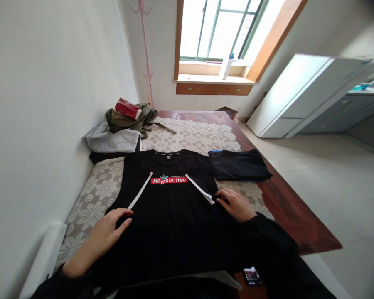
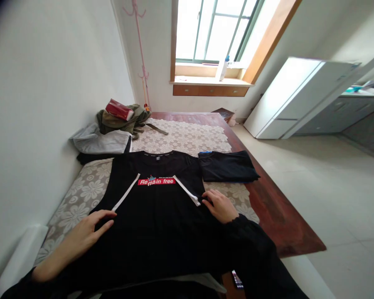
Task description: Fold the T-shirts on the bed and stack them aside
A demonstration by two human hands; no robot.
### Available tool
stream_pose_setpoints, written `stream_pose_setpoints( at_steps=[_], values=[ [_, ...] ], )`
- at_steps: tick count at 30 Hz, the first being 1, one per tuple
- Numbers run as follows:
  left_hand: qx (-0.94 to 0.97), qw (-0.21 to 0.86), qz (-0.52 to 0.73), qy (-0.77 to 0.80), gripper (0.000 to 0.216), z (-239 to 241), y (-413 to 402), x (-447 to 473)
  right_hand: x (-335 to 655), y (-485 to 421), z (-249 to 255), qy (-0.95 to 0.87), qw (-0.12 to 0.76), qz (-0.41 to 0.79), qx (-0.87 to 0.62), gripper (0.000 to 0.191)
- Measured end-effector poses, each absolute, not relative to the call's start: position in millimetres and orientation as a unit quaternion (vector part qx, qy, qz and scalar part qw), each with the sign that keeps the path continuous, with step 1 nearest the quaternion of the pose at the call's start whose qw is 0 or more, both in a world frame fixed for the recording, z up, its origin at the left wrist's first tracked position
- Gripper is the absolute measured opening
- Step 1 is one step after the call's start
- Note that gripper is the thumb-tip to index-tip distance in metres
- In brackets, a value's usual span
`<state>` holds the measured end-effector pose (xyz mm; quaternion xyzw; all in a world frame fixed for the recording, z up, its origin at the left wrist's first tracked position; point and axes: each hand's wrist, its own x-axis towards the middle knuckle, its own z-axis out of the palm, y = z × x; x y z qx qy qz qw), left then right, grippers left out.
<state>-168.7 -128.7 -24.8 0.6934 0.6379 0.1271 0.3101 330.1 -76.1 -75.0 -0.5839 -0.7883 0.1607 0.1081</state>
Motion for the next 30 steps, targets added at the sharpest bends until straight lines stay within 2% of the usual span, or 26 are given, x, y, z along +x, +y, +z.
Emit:
stream_pose_setpoints(
  at_steps=[3, 7, 11, 17, 20, 23, 25, 27, 30],
  values=[
    [0.687, 0.303, 0.151, 0.644, 0.039, -36.1, -131.2, -174.2, 326.9, -63.2, -67.1, -0.794, 0.104, 0.154, -0.578, 0.031],
    [0.678, 0.265, 0.215, 0.651, 0.035, -51.3, -131.0, -171.3, 290.6, -23.2, -70.1, -0.799, 0.187, 0.081, -0.566, 0.041],
    [0.689, 0.186, 0.281, 0.641, 0.031, -69.6, -136.6, -168.5, 256.9, 5.5, -101.3, -0.793, 0.121, 0.008, -0.597, 0.065],
    [0.709, 0.151, 0.288, 0.625, 0.024, -72.8, -144.6, -185.3, 258.7, 15.3, -139.0, -0.792, 0.083, -0.069, -0.600, 0.071],
    [0.698, 0.085, 0.272, 0.657, 0.023, -61.2, -157.2, -190.9, 262.4, 15.1, -141.4, -0.797, 0.072, -0.076, -0.595, 0.070],
    [0.643, -0.032, 0.226, 0.731, 0.028, -53.5, -181.6, -201.2, 262.1, 14.2, -141.7, -0.797, 0.071, -0.077, -0.596, 0.070],
    [0.601, -0.069, 0.173, 0.778, 0.039, -54.1, -199.5, -213.0, 261.0, 14.1, -141.7, -0.795, 0.078, -0.076, -0.597, 0.070],
    [0.583, -0.062, 0.144, 0.797, 0.049, -57.9, -213.5, -226.7, 259.5, 13.7, -140.0, -0.792, 0.084, -0.071, -0.600, 0.071],
    [0.592, -0.006, 0.168, 0.788, 0.055, -61.7, -222.7, -245.7, 256.3, 12.0, -133.2, -0.784, 0.081, -0.057, -0.613, 0.071]
  ],
)
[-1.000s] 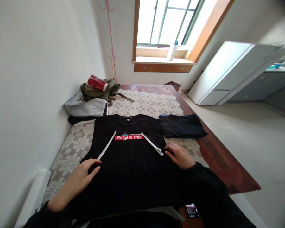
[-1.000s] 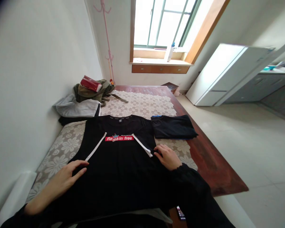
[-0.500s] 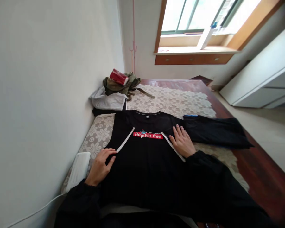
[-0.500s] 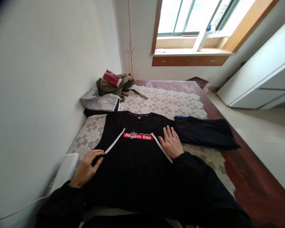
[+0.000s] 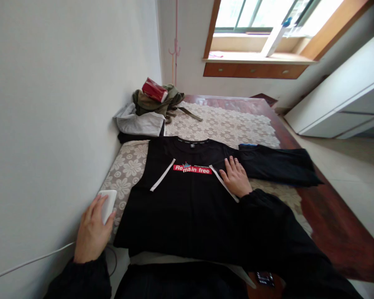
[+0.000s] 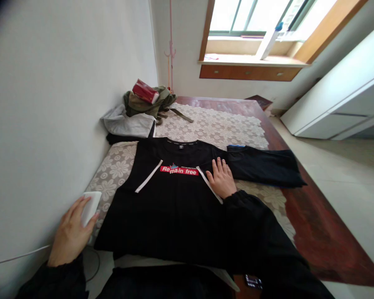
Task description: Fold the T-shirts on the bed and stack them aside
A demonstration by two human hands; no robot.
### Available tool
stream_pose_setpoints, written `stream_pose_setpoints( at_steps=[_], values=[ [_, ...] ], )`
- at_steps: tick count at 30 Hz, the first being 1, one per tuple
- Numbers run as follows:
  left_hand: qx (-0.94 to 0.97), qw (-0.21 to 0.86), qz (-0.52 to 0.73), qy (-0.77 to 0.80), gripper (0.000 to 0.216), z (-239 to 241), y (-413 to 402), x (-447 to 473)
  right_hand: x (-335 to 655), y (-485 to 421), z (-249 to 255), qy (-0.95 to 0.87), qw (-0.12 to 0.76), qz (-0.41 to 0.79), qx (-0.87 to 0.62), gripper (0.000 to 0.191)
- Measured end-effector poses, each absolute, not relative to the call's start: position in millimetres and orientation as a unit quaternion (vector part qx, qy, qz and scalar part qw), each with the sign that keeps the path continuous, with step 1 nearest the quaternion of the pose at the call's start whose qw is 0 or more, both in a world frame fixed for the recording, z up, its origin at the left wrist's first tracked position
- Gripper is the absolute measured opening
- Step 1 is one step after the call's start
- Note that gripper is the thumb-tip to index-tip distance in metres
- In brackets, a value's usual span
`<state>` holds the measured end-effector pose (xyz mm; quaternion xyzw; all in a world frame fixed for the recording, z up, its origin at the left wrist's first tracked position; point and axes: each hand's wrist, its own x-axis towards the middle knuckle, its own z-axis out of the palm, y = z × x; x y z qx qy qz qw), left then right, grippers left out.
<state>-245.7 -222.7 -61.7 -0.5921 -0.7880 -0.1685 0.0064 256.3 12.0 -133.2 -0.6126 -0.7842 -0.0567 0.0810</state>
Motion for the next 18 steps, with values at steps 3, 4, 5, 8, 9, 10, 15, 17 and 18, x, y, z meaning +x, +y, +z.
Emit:
stream_pose_setpoints(
  at_steps=[3, 4, 5, 8, 9, 10, 15, 17, 18],
  values=[
    [-0.559, -0.081, -0.160, -0.810, 0.059, -56.5, -220.4, -258.6, 252.7, 10.6, -126.1, -0.777, 0.064, -0.042, -0.625, 0.072],
    [-0.537, -0.107, -0.148, -0.823, 0.060, -52.7, -218.5, -261.4, 251.9, 10.4, -124.6, -0.775, 0.060, -0.039, -0.627, 0.072],
    [-0.515, -0.126, -0.138, -0.837, 0.062, -48.2, -216.5, -263.4, 251.3, 10.4, -123.5, -0.775, 0.057, -0.037, -0.629, 0.072],
    [-0.467, -0.130, -0.108, -0.868, 0.063, -33.0, -212.4, -264.8, 250.9, 10.9, -122.4, -0.772, 0.052, -0.032, -0.633, 0.072],
    [-0.456, -0.114, -0.093, -0.878, 0.063, -28.0, -211.8, -263.7, 251.0, 11.1, -122.5, -0.770, 0.052, -0.029, -0.635, 0.072],
    [-0.448, -0.094, -0.077, -0.886, 0.063, -23.2, -211.7, -261.9, 251.1, 11.2, -122.6, -0.770, 0.051, -0.027, -0.636, 0.072],
    [-0.422, 0.004, -0.009, -0.907, 0.066, -6.7, -214.5, -247.7, 251.8, 12.0, -123.9, -0.770, 0.055, -0.014, -0.636, 0.073],
    [-0.415, 0.026, -0.002, -0.909, 0.065, -5.3, -215.5, -242.7, 252.4, 12.4, -124.9, -0.770, 0.061, -0.007, -0.635, 0.073],
    [-0.413, 0.034, -0.009, -0.910, 0.064, -5.9, -215.8, -240.8, 252.7, 12.6, -125.6, -0.771, 0.065, -0.004, -0.634, 0.073]
  ],
)
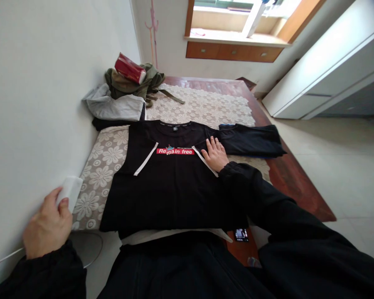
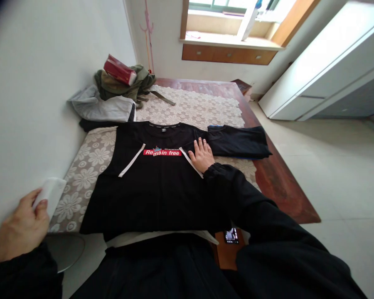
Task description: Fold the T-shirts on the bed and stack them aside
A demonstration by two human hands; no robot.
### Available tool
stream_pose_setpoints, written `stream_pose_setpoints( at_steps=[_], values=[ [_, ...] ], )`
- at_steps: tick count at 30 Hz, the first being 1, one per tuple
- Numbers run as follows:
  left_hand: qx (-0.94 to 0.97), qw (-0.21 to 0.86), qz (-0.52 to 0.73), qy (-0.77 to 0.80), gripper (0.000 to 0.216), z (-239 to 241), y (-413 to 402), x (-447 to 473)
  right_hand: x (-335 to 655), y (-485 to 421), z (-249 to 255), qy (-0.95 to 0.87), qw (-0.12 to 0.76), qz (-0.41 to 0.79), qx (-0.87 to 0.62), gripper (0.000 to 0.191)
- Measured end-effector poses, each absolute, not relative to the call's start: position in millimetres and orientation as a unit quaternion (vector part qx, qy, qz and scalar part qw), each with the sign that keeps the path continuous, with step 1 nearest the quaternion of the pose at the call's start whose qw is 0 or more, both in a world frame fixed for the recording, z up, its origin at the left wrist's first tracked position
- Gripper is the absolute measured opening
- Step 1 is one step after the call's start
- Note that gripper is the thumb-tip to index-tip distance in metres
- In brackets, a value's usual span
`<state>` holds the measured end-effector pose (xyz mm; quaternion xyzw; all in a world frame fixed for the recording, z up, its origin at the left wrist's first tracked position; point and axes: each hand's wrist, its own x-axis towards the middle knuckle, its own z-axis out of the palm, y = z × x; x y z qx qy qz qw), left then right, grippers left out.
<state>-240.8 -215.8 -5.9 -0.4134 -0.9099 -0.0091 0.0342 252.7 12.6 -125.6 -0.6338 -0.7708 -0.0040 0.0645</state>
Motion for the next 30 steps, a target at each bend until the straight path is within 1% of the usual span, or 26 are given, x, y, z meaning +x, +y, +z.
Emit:
stream_pose_setpoints(
  at_steps=[7, 12, 16, 22, 25, 30],
  values=[
    [-0.393, 0.087, -0.100, -0.910, 0.059, -18.8, -216.0, -236.2, 255.2, 13.9, -131.0, -0.774, 0.085, -0.003, -0.627, 0.074],
    [-0.381, 0.064, -0.097, -0.917, 0.060, -20.2, -214.6, -236.0, 254.1, 13.2, -128.0, -0.775, 0.066, -0.016, -0.629, 0.074],
    [-0.395, 0.065, -0.160, -0.902, 0.059, -23.0, -214.5, -235.3, 253.3, 12.6, -126.1, -0.774, 0.065, -0.011, -0.629, 0.073],
    [-0.515, 0.127, -0.247, -0.811, 0.052, -37.0, -213.5, -241.9, 254.0, 12.7, -126.8, -0.776, 0.070, -0.008, -0.627, 0.074],
    [-0.544, 0.158, -0.255, -0.783, 0.047, -41.9, -212.0, -246.6, 253.8, 12.4, -126.1, -0.775, 0.065, -0.007, -0.629, 0.074],
    [-0.507, 0.185, -0.236, -0.808, 0.042, -46.1, -210.2, -251.6, 254.3, 12.6, -127.5, -0.776, 0.057, -0.011, -0.628, 0.074]
  ],
)
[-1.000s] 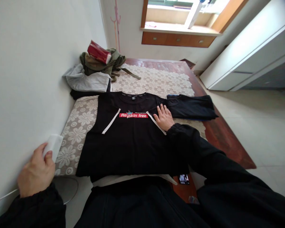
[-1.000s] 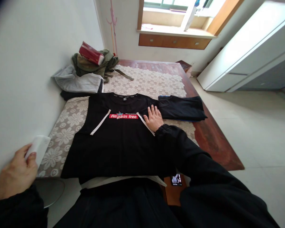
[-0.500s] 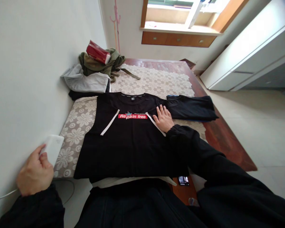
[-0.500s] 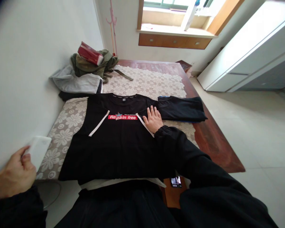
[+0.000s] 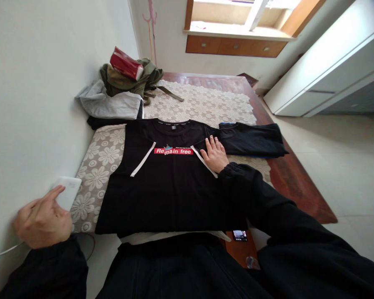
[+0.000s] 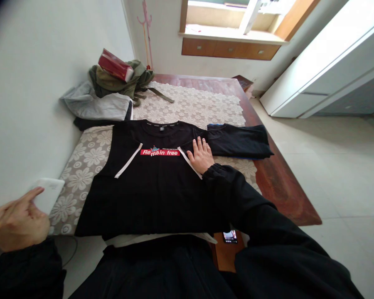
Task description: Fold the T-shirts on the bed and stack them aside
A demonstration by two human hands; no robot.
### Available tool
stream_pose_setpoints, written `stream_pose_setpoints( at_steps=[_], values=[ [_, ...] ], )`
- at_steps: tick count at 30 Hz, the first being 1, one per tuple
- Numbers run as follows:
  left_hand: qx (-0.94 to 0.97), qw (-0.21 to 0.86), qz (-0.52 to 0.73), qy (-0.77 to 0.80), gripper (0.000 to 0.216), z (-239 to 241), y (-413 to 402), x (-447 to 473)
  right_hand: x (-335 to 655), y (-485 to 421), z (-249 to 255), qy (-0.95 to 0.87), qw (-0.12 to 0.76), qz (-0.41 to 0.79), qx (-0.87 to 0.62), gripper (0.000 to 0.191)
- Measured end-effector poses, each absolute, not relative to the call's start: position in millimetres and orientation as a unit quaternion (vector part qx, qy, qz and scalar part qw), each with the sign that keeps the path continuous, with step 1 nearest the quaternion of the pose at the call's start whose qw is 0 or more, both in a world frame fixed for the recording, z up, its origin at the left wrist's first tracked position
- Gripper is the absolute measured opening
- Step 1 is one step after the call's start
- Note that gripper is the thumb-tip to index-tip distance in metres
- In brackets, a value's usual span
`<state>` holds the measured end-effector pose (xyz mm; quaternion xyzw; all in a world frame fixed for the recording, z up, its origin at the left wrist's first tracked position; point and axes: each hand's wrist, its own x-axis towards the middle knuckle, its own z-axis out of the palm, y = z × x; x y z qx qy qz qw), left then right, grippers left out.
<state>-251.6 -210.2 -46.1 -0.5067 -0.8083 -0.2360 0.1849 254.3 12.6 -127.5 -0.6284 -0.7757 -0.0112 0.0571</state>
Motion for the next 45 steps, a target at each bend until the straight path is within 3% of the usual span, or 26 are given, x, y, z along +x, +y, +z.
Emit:
stream_pose_setpoints(
  at_steps=[16, 21, 25, 28, 35, 40, 45],
  values=[
    [-0.557, 0.107, -0.204, -0.798, 0.040, -40.1, -219.2, -200.8, 251.4, 9.1, -123.8, -0.779, 0.071, 0.000, -0.623, 0.074],
    [-0.640, -0.040, -0.189, -0.744, 0.046, -48.9, -195.4, -173.8, 254.7, 12.6, -127.8, -0.782, 0.070, 0.005, -0.620, 0.076],
    [-0.743, -0.159, -0.100, -0.642, 0.057, -44.5, -163.2, -160.5, 253.6, 24.2, -121.4, -0.772, 0.036, 0.040, -0.634, 0.082],
    [-0.780, -0.145, -0.055, -0.606, 0.061, -34.4, -122.1, -150.0, 249.1, 34.6, -117.6, -0.772, 0.050, 0.051, -0.632, 0.085],
    [-0.741, -0.092, -0.113, -0.656, 0.068, -54.0, -6.9, -115.6, 243.9, 43.5, -124.7, -0.758, 0.061, 0.044, -0.647, 0.083],
    [-0.711, -0.070, -0.133, -0.687, 0.074, -92.7, 11.3, -101.7, 245.4, 44.3, -128.3, -0.753, 0.021, 0.020, -0.657, 0.080],
    [-0.700, -0.047, -0.128, -0.701, 0.078, -98.0, 8.7, -105.0, 246.1, 42.1, -127.9, -0.762, 0.048, 0.024, -0.646, 0.080]
  ],
)
